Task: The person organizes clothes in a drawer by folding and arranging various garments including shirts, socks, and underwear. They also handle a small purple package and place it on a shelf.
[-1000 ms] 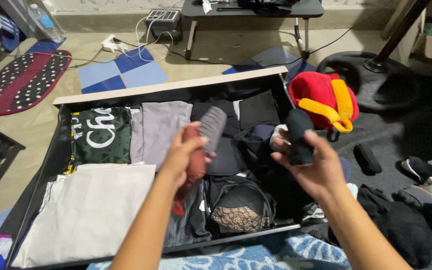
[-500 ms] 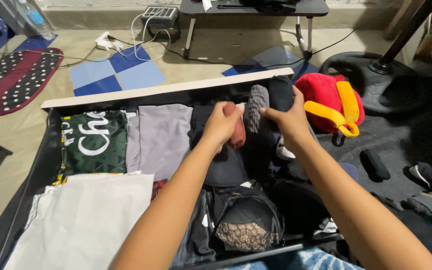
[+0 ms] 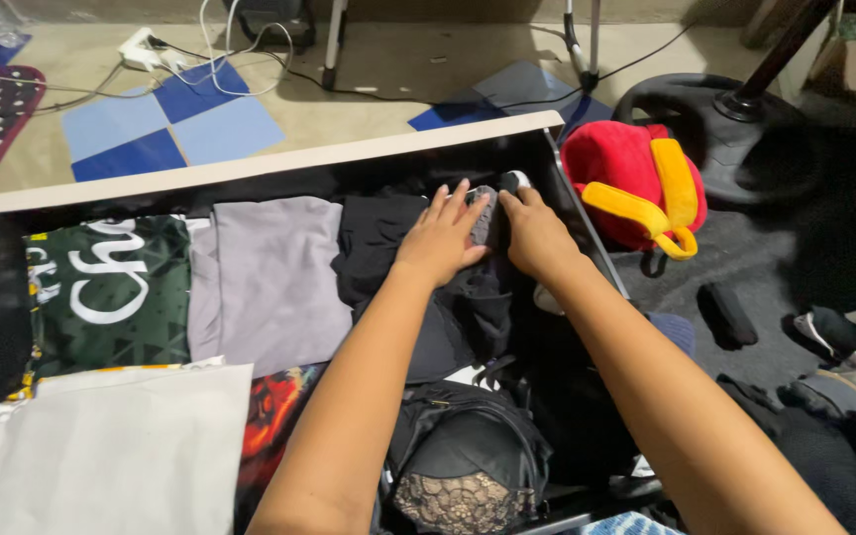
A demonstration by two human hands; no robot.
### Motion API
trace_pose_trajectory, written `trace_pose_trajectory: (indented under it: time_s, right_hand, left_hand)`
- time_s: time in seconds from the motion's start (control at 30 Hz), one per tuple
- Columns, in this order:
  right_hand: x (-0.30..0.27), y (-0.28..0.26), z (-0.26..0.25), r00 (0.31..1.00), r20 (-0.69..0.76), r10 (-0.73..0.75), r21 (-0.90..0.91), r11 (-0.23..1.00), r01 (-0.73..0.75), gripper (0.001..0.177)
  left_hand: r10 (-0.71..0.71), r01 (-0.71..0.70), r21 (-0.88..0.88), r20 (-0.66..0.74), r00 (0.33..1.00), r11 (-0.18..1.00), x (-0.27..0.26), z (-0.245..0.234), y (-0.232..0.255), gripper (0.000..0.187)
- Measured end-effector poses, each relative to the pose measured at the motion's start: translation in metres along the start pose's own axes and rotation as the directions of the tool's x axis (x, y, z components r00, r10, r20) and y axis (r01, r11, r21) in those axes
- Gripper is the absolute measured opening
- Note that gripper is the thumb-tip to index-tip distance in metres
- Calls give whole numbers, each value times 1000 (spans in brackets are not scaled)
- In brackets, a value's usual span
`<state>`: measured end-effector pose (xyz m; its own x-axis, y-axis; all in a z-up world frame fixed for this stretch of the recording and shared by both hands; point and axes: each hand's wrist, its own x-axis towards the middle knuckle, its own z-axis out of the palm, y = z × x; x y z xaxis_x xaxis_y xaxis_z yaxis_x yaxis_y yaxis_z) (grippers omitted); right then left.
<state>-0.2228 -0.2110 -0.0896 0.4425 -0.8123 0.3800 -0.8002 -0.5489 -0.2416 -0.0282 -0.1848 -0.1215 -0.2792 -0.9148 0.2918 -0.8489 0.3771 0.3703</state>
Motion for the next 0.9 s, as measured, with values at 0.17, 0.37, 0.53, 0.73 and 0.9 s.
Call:
trace_pose_trajectory:
  time_s: [0.17, 0.37, 0.53, 0.73, 0.9]
  right_hand:
    - [3, -1, -54, 976, 122, 182, 405, 888, -216, 36]
    - [-92, 118, -156, 850, 27, 527, 348, 792, -502, 26]
    - [-195, 180, -99, 730, 227, 645, 82, 734, -674, 58]
    - [-219, 211, -75, 617, 255, 745, 248, 566, -786, 51]
    - [-276, 268, -41, 779, -102, 619, -97, 773, -627, 84]
  left_hand:
    - [-291, 263, 205, 118, 950, 943, 20, 5, 19, 84]
    - [-532, 527, 85, 64, 844, 846, 26, 15, 48, 84]
    - [-531, 533, -32, 44, 846, 846, 33, 35, 41, 81]
    - [-483, 483, -77, 24, 876, 872, 30, 41, 27, 80]
    - [-399, 399, -25, -46, 916, 917, 29, 47, 26, 80]
